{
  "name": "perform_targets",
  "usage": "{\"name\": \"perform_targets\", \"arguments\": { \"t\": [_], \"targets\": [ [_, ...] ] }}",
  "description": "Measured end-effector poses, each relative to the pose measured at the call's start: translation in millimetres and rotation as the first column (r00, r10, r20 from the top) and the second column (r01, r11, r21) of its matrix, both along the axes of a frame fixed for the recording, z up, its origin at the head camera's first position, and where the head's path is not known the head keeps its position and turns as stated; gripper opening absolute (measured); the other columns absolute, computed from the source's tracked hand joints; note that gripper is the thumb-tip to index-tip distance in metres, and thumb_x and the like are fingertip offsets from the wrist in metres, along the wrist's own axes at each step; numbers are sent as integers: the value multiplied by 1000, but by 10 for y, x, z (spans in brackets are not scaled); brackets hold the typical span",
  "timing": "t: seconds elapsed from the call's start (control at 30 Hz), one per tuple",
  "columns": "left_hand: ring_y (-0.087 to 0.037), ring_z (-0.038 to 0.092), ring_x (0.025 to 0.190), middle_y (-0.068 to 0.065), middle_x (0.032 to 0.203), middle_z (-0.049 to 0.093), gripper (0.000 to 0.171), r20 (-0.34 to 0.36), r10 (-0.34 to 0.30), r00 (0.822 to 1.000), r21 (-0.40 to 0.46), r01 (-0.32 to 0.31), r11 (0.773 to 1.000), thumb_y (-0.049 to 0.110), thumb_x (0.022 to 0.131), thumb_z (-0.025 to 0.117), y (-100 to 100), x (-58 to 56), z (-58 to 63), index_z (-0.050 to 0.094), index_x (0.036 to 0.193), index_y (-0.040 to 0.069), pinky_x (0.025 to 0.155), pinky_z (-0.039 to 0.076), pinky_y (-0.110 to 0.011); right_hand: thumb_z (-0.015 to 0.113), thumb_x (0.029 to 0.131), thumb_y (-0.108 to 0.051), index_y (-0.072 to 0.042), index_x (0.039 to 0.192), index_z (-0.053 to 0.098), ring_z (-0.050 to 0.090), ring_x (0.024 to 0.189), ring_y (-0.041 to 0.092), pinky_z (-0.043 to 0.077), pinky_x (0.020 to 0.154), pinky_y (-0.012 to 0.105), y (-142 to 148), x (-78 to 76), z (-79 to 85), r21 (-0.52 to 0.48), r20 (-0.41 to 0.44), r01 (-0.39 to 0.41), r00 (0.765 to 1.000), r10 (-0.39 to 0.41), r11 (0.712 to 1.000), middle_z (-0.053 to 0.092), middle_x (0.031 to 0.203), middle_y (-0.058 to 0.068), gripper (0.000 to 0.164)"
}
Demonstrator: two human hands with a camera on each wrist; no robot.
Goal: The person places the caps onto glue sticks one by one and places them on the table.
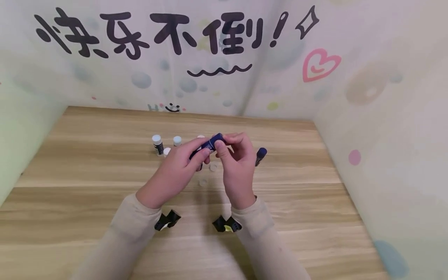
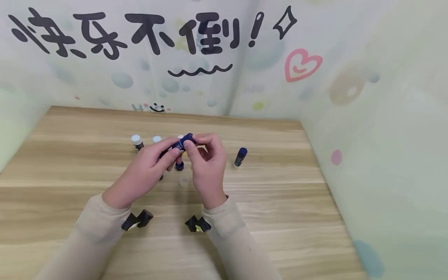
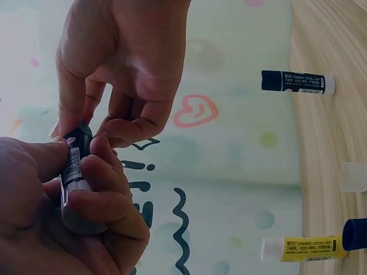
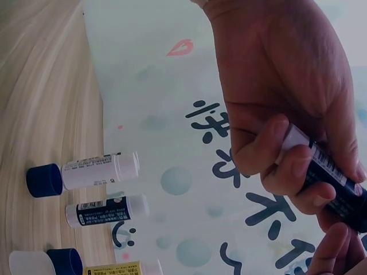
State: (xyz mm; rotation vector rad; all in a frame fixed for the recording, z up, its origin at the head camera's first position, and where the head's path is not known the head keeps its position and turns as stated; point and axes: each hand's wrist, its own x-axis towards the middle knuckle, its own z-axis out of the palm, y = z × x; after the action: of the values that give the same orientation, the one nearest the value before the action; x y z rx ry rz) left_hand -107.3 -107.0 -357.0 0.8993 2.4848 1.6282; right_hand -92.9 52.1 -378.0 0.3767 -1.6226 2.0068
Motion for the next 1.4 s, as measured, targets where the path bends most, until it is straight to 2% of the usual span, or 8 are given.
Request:
{"name": "perform_targets", "arguments": {
  "t": [0.1,0.2,0.37,0.53,0.63,0.97,1.2,1.4],
  "targets": [
    [-23,58,71,2,87,62,26,-9,12,1000,-1,-12,1000,35,107,49,10,23,15,63,119,16,62,49,-33,69,95,-6,4,100,53,59,93,28,52,74,33,-12,43,37,5,7,19,1000,-19,1000,58,105,15,20],
    [-19,57,70,3,87,63,26,-30,15,999,0,-15,1000,33,107,49,21,54,25,63,121,16,61,48,-33,69,96,-5,3,102,54,59,92,28,52,73,32,-2,79,80,36,6,27,1000,-27,999,59,104,15,18],
    [-16,56,70,2,88,63,25,-51,-9,999,25,10,1000,32,108,46,52,85,44,61,120,16,61,48,-33,68,97,-8,0,107,58,59,91,31,54,72,34,71,116,168,93,-6,6,1000,-5,996,61,106,15,16],
    [-18,55,69,-2,88,62,26,-10,-39,999,78,39,996,30,109,46,32,99,33,59,119,11,58,46,-31,65,99,-9,1,110,61,62,102,37,53,69,33,98,157,185,75,-18,-55,998,56,996,67,117,17,15],
    [-18,53,67,-1,88,61,26,8,-44,999,90,43,995,31,108,47,25,106,45,60,120,12,57,45,-31,64,99,-8,2,111,61,63,102,38,51,67,30,108,181,178,65,-24,-67,997,69,996,68,119,20,15],
    [-16,55,70,4,87,61,25,-18,-15,1000,69,16,997,34,107,48,11,156,115,62,119,16,59,46,-31,65,96,1,11,105,56,65,106,40,48,65,27,32,180,181,26,-64,-13,998,15,1000,67,111,25,16],
    [-15,58,74,5,88,64,30,-19,1,1000,56,0,998,32,107,51,-6,160,107,62,130,16,64,51,-33,69,94,-1,11,101,58,67,99,36,45,63,25,-5,199,169,30,-75,37,997,-35,999,64,106,25,18],
    [-14,59,74,4,89,64,29,-39,21,999,57,-19,998,31,106,54,-4,156,99,64,129,17,65,53,-33,71,92,0,12,99,59,67,96,36,54,73,29,-35,187,150,8,-97,71,993,-69,997,63,103,24,19]
  ]
}}
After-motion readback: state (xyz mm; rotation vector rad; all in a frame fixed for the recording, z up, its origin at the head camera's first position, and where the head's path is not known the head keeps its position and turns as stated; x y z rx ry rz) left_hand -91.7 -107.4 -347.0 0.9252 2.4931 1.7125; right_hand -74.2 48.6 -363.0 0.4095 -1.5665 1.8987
